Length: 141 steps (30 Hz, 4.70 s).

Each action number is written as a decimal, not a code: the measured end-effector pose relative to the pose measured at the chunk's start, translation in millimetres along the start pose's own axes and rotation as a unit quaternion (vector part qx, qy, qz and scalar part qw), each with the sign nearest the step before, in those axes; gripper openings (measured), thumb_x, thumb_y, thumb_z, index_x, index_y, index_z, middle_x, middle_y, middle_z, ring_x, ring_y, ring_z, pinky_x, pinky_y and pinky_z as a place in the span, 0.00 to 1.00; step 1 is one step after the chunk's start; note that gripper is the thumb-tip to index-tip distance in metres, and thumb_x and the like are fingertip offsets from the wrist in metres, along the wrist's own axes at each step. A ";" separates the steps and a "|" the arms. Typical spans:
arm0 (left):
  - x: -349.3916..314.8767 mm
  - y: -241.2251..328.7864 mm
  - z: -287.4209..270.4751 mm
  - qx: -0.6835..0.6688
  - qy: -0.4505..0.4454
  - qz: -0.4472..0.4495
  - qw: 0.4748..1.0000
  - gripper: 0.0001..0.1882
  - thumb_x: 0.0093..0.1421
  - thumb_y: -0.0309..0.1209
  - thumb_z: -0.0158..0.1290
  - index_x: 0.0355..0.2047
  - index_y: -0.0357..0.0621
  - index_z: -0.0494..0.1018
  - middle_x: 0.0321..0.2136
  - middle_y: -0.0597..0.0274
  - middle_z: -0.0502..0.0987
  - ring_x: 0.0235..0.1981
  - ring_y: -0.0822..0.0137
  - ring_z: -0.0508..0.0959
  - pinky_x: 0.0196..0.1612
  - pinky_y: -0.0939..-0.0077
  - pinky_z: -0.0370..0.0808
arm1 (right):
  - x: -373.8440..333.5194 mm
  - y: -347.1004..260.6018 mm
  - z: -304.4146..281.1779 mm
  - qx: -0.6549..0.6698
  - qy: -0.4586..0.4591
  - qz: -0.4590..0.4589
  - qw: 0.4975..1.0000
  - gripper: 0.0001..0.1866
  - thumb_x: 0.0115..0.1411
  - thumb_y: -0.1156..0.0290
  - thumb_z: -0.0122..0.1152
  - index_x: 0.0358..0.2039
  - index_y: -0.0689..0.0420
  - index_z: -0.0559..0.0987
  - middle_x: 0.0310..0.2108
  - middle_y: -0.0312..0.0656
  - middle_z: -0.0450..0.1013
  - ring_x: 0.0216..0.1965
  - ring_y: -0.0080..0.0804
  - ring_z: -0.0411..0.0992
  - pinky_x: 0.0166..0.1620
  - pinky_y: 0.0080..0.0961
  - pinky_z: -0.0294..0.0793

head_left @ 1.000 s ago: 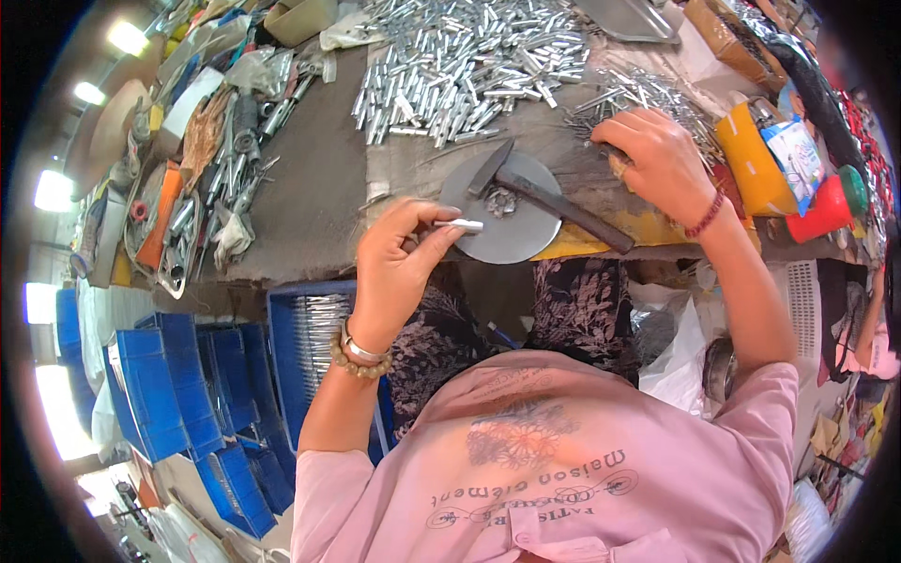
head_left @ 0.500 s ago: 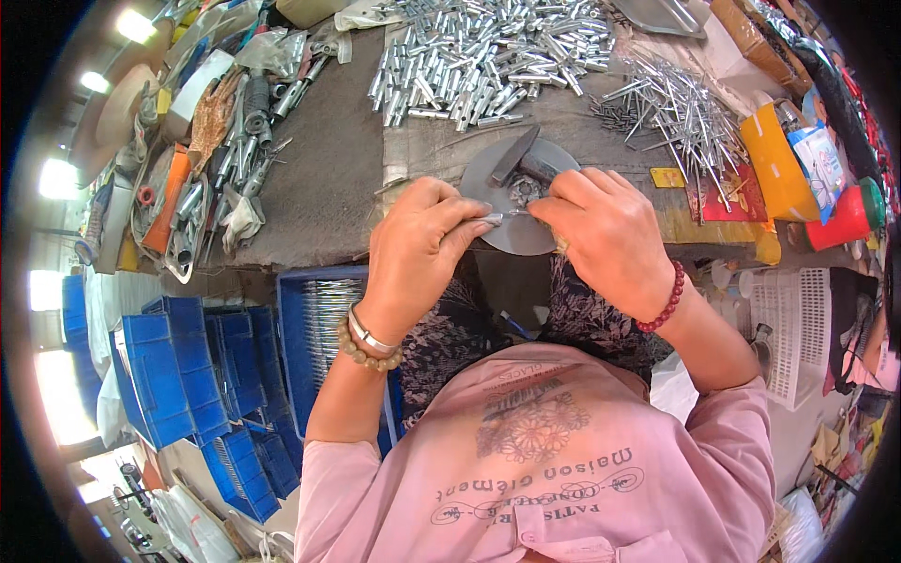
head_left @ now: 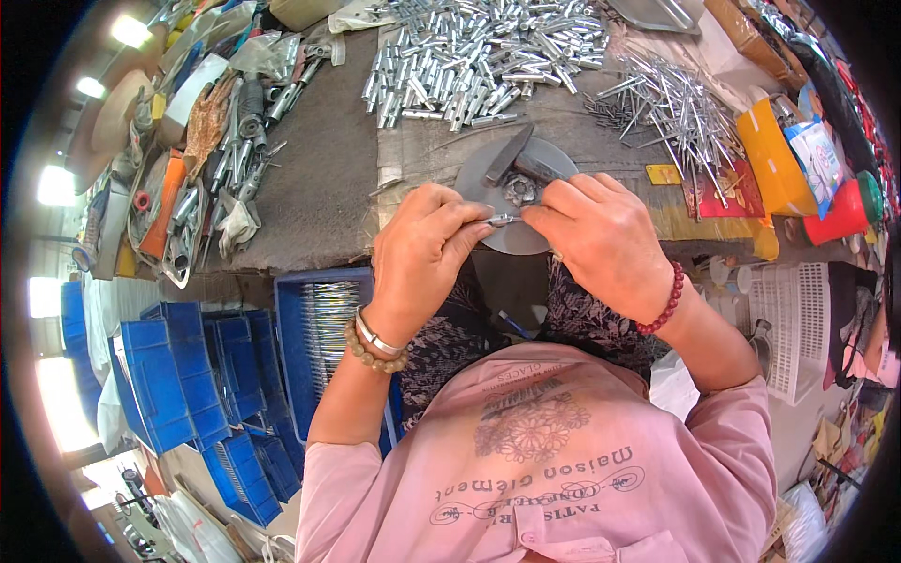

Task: The person assembles metal parts by taking metal rods from a blue container, inserting them into metal pieces, and tapping them together using a small hammer on a metal disc.

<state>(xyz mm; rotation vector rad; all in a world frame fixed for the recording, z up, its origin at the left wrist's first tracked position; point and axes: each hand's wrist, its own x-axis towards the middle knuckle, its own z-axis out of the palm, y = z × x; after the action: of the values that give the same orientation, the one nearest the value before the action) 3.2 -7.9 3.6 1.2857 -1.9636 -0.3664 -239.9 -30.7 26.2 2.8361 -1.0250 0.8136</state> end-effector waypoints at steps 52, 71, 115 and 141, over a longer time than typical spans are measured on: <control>-4.4 3.9 3.4 -0.018 0.014 -0.012 1.000 0.07 0.59 0.23 0.67 0.38 0.41 0.84 0.35 0.58 0.77 0.35 0.56 0.81 0.38 0.64 0.77 | 22.2 -5.0 18.9 0.318 0.035 0.138 0.937 0.32 0.52 0.90 0.64 0.59 0.54 0.79 0.38 0.43 0.81 0.42 0.43 0.81 0.45 0.35 0.80; -3.7 2.4 8.3 -0.042 0.043 -0.011 0.998 0.09 0.56 0.24 0.70 0.36 0.41 0.82 0.33 0.58 0.77 0.35 0.52 0.80 0.36 0.61 0.76 | 25.5 -22.6 9.1 0.083 0.026 0.021 0.996 0.27 0.55 0.78 0.66 0.58 0.58 0.79 0.37 0.42 0.79 0.41 0.44 0.78 0.48 0.39 0.78; -6.6 -3.5 6.2 -0.089 0.021 -0.045 0.995 0.09 0.58 0.21 0.68 0.40 0.40 0.87 0.35 0.61 0.76 0.36 0.64 0.78 0.40 0.71 0.75 | -13.8 9.4 -10.6 -0.035 0.056 0.086 0.994 0.23 0.53 0.79 0.68 0.51 0.49 0.87 0.40 0.41 0.73 0.46 0.44 0.74 0.48 0.42 0.77; -65.8 26.7 30.1 -0.494 0.109 -0.305 0.807 0.32 0.67 0.25 0.63 0.69 0.42 0.64 0.39 0.66 0.79 0.33 0.79 0.76 0.32 0.84 0.73 | -34.7 -77.8 18.4 0.595 -0.149 0.409 0.676 0.18 0.66 0.87 0.55 0.56 0.62 0.77 0.33 0.34 0.78 0.32 0.18 0.74 0.35 0.18 0.75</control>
<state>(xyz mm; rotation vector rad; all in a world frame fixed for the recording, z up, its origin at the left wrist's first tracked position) -21.8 57.2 -29.3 1.0940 -0.8259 -1.2877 -207.0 47.4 5.6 3.3724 -2.8281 1.5398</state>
